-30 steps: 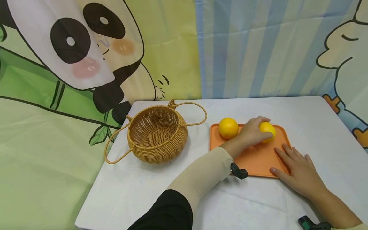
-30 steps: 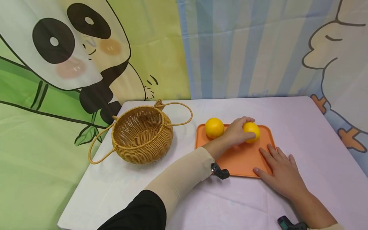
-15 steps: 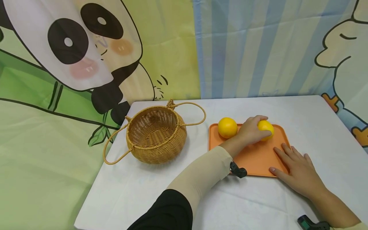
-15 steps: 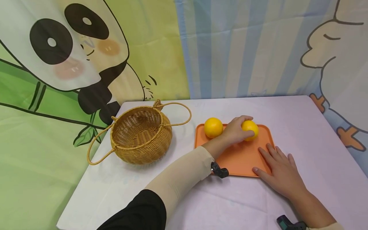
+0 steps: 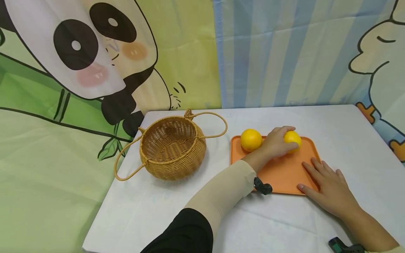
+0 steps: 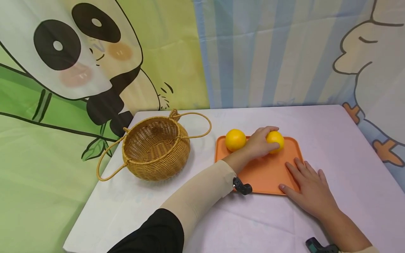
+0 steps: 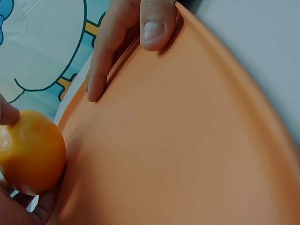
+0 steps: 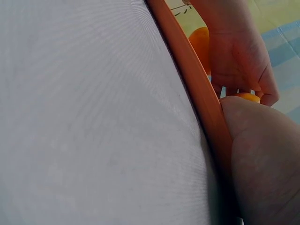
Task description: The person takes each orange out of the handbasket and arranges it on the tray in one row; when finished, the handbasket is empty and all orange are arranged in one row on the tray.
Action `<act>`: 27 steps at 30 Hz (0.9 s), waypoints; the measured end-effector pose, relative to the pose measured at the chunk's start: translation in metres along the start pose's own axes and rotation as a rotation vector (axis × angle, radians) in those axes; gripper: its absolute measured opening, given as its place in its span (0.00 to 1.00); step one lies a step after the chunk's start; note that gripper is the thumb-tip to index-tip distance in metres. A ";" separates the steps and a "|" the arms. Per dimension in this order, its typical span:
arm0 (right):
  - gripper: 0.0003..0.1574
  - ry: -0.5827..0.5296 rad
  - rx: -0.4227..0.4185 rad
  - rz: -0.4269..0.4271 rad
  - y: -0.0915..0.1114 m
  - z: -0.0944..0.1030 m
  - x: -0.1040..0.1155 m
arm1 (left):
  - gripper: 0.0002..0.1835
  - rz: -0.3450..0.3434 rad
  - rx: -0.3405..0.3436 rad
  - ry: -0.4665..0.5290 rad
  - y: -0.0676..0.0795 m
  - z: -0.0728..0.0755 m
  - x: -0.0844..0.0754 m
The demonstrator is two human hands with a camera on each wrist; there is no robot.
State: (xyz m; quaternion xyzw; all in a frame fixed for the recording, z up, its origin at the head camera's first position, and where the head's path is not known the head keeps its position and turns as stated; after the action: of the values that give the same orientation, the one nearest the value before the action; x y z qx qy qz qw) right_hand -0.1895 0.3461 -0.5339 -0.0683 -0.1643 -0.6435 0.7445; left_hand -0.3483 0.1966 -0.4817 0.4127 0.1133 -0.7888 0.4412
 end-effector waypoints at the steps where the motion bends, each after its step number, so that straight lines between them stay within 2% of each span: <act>1: 0.59 -0.001 0.001 -0.002 0.000 0.000 0.000 | 0.33 -0.002 0.002 -0.008 0.000 0.000 0.000; 27: 0.58 0.001 0.003 -0.006 0.001 0.000 0.000 | 0.34 0.009 -0.021 0.018 -0.004 0.000 0.000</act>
State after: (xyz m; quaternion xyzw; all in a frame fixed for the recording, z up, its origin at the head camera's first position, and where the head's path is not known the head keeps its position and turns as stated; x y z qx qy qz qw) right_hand -0.1890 0.3463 -0.5338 -0.0664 -0.1649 -0.6454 0.7428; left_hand -0.3515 0.1993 -0.4826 0.4154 0.1238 -0.7820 0.4480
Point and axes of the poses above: each hand's wrist, its own y-axis away from the middle knuckle, its own z-axis out of the back of the hand, x = y × z, the point moved 4 cm from there along -y, towards the middle knuckle, and after that the axes turned 12 degrees about x, right-handed, at the moved point
